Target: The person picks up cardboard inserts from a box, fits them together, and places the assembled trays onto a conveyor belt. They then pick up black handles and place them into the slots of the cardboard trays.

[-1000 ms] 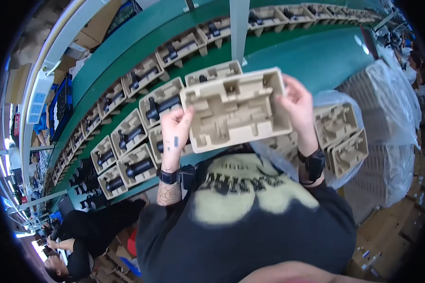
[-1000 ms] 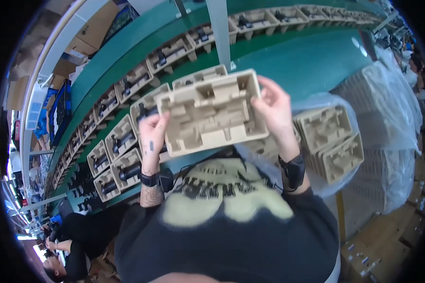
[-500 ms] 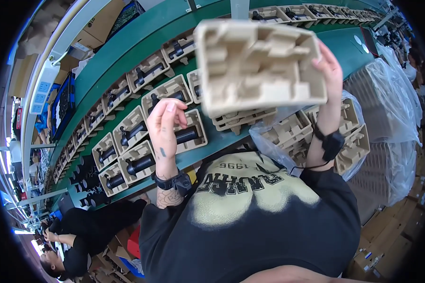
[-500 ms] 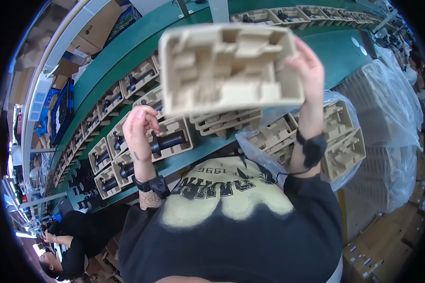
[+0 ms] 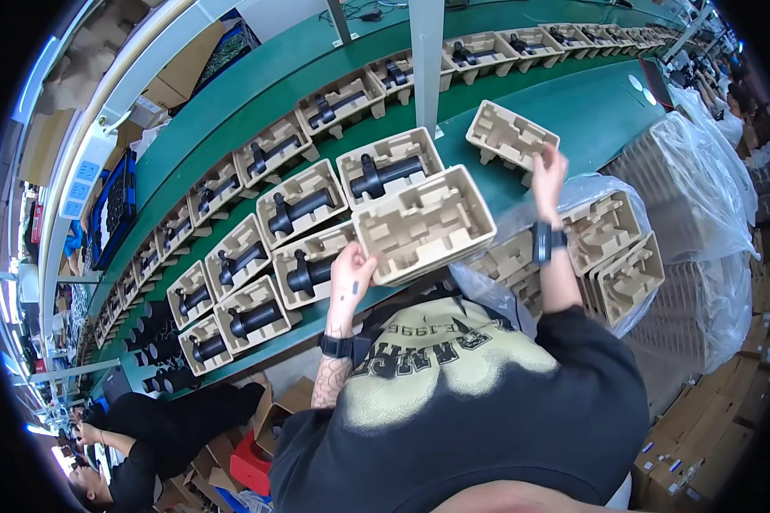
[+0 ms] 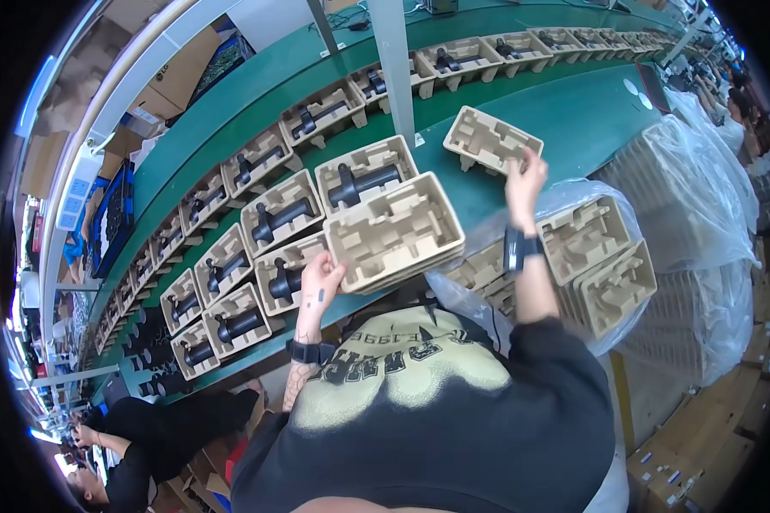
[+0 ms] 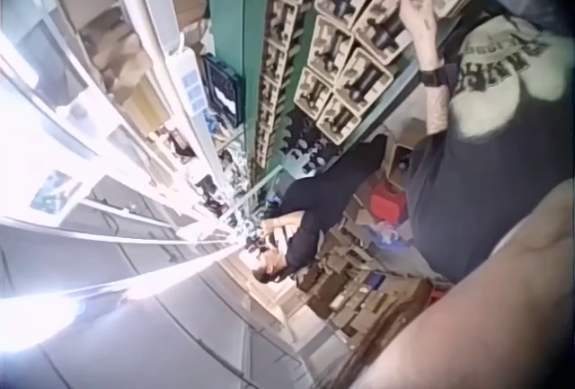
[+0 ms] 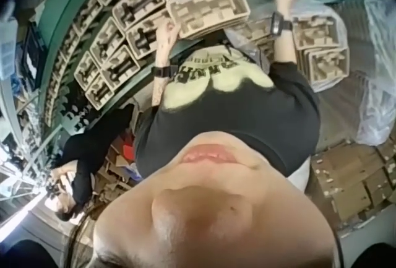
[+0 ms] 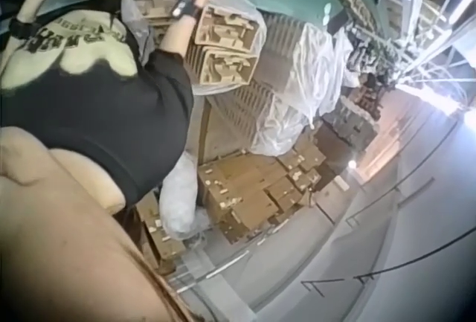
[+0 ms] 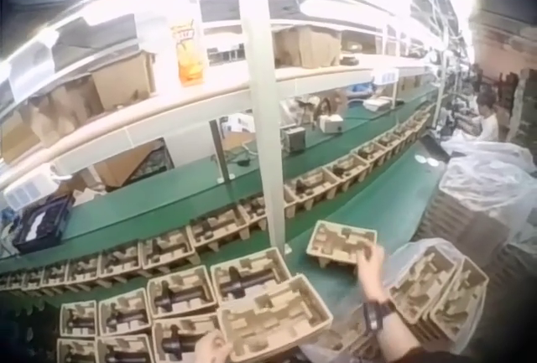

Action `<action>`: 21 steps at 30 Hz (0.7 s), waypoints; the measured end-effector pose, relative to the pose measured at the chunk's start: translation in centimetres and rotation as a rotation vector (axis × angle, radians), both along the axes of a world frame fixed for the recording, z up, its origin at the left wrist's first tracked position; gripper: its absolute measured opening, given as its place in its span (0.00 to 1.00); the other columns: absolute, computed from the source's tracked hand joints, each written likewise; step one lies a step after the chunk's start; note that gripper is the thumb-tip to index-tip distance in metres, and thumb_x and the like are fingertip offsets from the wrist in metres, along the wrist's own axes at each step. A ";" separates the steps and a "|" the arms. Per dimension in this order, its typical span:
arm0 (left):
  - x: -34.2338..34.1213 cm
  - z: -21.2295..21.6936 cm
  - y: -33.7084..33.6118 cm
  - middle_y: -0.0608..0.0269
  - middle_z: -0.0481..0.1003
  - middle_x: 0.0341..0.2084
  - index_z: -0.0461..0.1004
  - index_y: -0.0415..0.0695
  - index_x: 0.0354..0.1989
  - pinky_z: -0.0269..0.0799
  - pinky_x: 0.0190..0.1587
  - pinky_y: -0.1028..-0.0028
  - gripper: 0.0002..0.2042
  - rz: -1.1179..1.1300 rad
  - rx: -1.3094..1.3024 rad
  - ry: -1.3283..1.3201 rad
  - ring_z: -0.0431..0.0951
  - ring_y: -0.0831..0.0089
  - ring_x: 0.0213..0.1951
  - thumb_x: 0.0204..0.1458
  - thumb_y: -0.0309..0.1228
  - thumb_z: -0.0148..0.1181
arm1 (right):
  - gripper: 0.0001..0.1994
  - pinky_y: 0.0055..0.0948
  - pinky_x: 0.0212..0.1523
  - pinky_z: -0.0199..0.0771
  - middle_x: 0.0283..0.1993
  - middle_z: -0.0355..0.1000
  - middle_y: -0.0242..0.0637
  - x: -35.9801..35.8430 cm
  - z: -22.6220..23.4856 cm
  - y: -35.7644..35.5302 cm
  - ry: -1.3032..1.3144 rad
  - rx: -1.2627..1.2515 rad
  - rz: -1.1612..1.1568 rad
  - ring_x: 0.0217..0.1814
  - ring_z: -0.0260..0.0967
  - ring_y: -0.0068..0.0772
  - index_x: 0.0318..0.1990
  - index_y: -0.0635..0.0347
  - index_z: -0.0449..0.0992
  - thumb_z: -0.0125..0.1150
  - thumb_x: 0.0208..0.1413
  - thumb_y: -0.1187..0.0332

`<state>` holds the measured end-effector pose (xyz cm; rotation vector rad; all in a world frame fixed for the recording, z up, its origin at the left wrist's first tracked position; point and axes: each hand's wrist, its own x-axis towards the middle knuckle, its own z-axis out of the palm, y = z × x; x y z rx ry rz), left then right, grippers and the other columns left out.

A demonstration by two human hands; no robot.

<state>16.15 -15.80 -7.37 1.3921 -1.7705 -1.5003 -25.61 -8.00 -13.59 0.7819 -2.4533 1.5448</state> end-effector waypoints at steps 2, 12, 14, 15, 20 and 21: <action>0.1 -0.4 -0.6 0.68 0.71 0.16 0.67 0.39 0.26 0.63 0.15 0.80 0.08 0.028 -0.018 0.007 0.69 0.80 0.14 0.52 0.28 0.59 | 0.17 0.31 0.41 0.71 0.40 0.72 0.36 6.7 5.9 0.3 -0.689 -0.075 0.460 0.41 0.69 0.33 0.48 0.62 0.74 0.59 0.54 0.63; 1.7 5.3 1.7 0.72 0.66 0.10 0.67 0.41 0.17 0.54 0.17 0.77 0.14 0.135 -0.442 -0.235 0.58 0.83 0.15 0.53 0.30 0.61 | 0.17 0.21 0.43 0.71 0.42 0.73 0.35 16.3 10.2 6.4 -0.460 0.043 0.645 0.43 0.71 0.20 0.51 0.71 0.72 0.55 0.52 0.78; 1.0 5.4 0.7 0.73 0.65 0.10 0.66 0.41 0.16 0.54 0.17 0.77 0.15 0.109 -0.434 -0.239 0.57 0.83 0.15 0.53 0.30 0.62 | 0.18 0.21 0.45 0.71 0.44 0.73 0.36 16.3 10.1 6.5 -0.442 0.048 0.639 0.45 0.71 0.20 0.52 0.72 0.72 0.55 0.51 0.79; 0.9 5.6 0.6 0.74 0.64 0.10 0.65 0.41 0.16 0.53 0.18 0.77 0.16 0.067 -0.418 -0.244 0.56 0.83 0.16 0.52 0.30 0.62 | 0.18 0.21 0.46 0.70 0.44 0.73 0.37 16.0 9.7 6.5 -0.416 0.093 0.623 0.45 0.71 0.21 0.52 0.72 0.72 0.55 0.51 0.80; 1.8 7.9 1.9 0.76 0.61 0.11 0.65 0.41 0.16 0.53 0.18 0.78 0.16 0.068 -0.234 0.084 0.54 0.85 0.17 0.51 0.30 0.64 | 0.18 0.22 0.50 0.70 0.47 0.73 0.38 16.2 12.7 5.8 -0.467 -0.066 0.557 0.48 0.71 0.23 0.51 0.71 0.72 0.53 0.50 0.81; 2.3 7.7 2.8 0.76 0.61 0.11 0.65 0.41 0.16 0.53 0.18 0.78 0.16 0.068 -0.225 0.074 0.54 0.85 0.17 0.51 0.30 0.64 | 0.19 0.23 0.50 0.70 0.48 0.73 0.38 17.3 13.6 7.3 -0.560 -0.167 0.523 0.48 0.71 0.24 0.51 0.71 0.72 0.53 0.50 0.82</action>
